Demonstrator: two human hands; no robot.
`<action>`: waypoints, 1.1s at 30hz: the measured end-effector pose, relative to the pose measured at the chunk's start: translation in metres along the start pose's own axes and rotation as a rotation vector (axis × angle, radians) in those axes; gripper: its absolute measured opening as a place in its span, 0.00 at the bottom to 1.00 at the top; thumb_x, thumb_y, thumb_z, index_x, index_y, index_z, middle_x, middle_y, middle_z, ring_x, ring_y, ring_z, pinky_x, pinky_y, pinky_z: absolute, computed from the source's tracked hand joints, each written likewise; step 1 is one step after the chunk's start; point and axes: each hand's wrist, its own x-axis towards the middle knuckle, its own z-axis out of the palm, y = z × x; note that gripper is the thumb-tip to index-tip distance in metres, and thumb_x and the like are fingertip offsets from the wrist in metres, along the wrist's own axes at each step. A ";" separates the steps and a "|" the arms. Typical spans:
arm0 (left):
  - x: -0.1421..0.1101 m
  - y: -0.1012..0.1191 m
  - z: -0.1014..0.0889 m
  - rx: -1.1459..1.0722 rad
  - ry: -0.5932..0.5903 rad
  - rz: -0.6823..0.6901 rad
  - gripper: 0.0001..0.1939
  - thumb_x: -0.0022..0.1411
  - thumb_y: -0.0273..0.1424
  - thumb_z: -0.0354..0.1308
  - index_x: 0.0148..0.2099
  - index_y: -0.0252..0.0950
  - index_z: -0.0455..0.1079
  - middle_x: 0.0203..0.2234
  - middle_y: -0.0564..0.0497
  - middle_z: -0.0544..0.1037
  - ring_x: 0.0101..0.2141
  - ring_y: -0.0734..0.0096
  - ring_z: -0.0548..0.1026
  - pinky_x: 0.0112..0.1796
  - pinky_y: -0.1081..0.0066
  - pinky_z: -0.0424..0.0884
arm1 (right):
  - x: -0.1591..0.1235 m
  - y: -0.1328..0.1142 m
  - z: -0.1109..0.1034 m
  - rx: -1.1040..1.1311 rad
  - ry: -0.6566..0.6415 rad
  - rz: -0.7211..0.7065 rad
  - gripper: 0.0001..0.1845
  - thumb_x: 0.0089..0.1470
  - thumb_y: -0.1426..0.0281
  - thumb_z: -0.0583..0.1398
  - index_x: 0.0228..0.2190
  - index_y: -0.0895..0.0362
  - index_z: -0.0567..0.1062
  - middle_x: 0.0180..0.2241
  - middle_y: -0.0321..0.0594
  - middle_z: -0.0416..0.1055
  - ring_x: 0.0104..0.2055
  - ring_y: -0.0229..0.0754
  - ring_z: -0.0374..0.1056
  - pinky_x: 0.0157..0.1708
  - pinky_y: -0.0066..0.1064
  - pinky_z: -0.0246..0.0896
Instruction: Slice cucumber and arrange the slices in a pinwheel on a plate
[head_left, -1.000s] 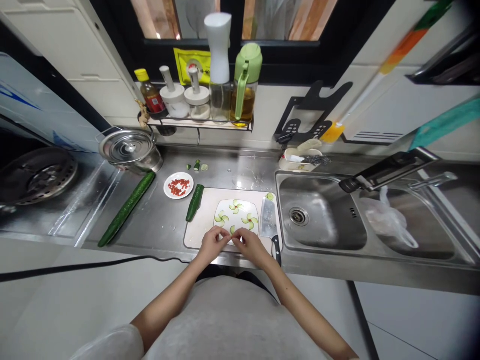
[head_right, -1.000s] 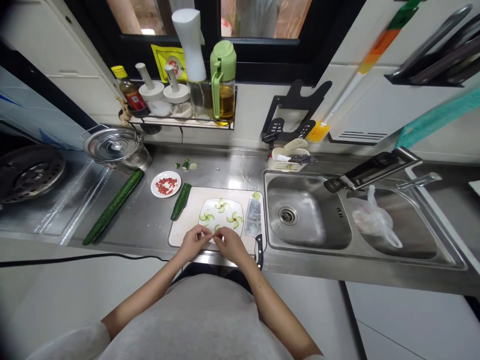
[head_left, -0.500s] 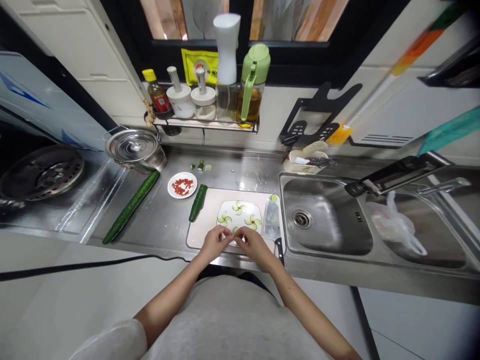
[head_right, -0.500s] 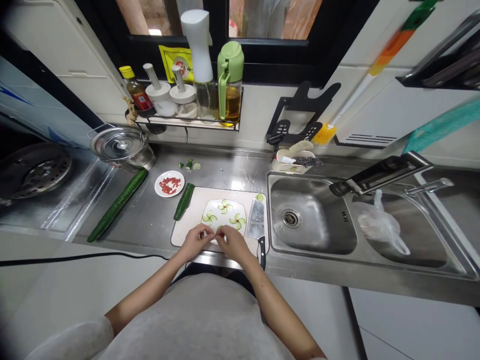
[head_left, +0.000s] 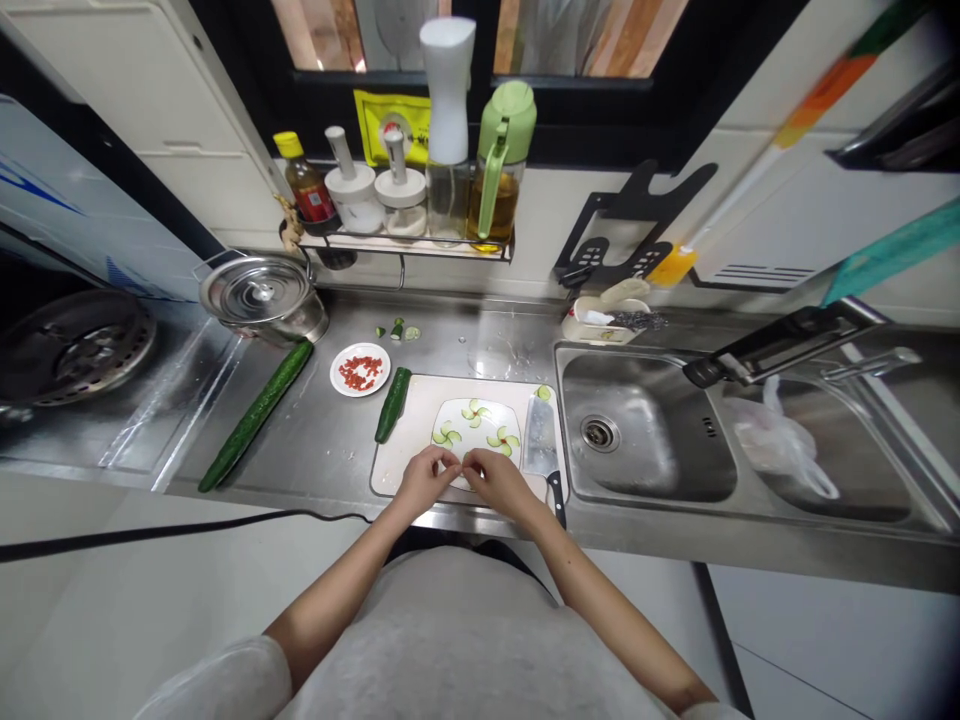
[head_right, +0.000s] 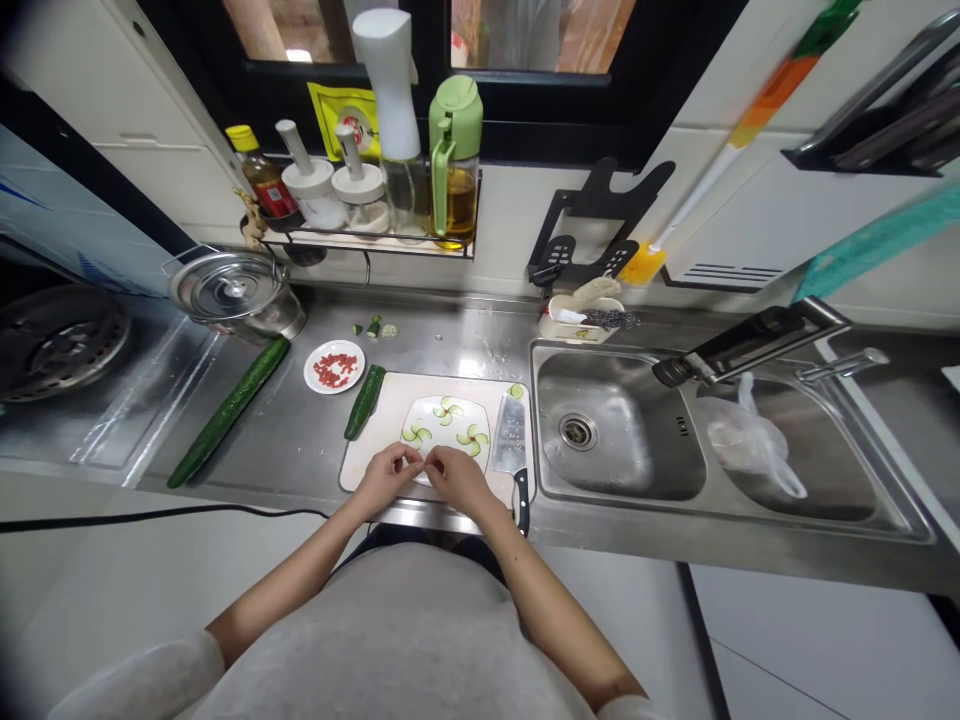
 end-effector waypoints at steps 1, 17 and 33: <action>0.003 -0.002 -0.001 -0.021 0.030 -0.006 0.10 0.56 0.37 0.57 0.35 0.36 0.73 0.28 0.52 0.74 0.27 0.75 0.66 0.30 0.74 0.63 | 0.004 0.000 0.001 -0.004 0.011 0.014 0.07 0.55 0.70 0.55 0.29 0.56 0.73 0.27 0.37 0.71 0.29 0.36 0.63 0.28 0.26 0.49; 0.041 -0.032 -0.005 0.207 0.360 -0.077 0.07 0.57 0.32 0.57 0.39 0.38 0.72 0.31 0.51 0.75 0.33 0.69 0.72 0.38 0.70 0.64 | 0.070 0.006 0.028 -0.234 0.023 0.198 0.08 0.60 0.69 0.53 0.33 0.57 0.71 0.29 0.37 0.71 0.29 0.36 0.62 0.25 0.26 0.42; 0.052 -0.027 0.004 0.371 0.263 -0.122 0.07 0.56 0.31 0.60 0.40 0.41 0.71 0.31 0.52 0.71 0.34 0.68 0.70 0.37 0.70 0.61 | 0.076 0.004 0.031 -0.318 -0.031 0.240 0.12 0.62 0.67 0.49 0.36 0.57 0.71 0.33 0.42 0.73 0.33 0.39 0.66 0.26 0.27 0.46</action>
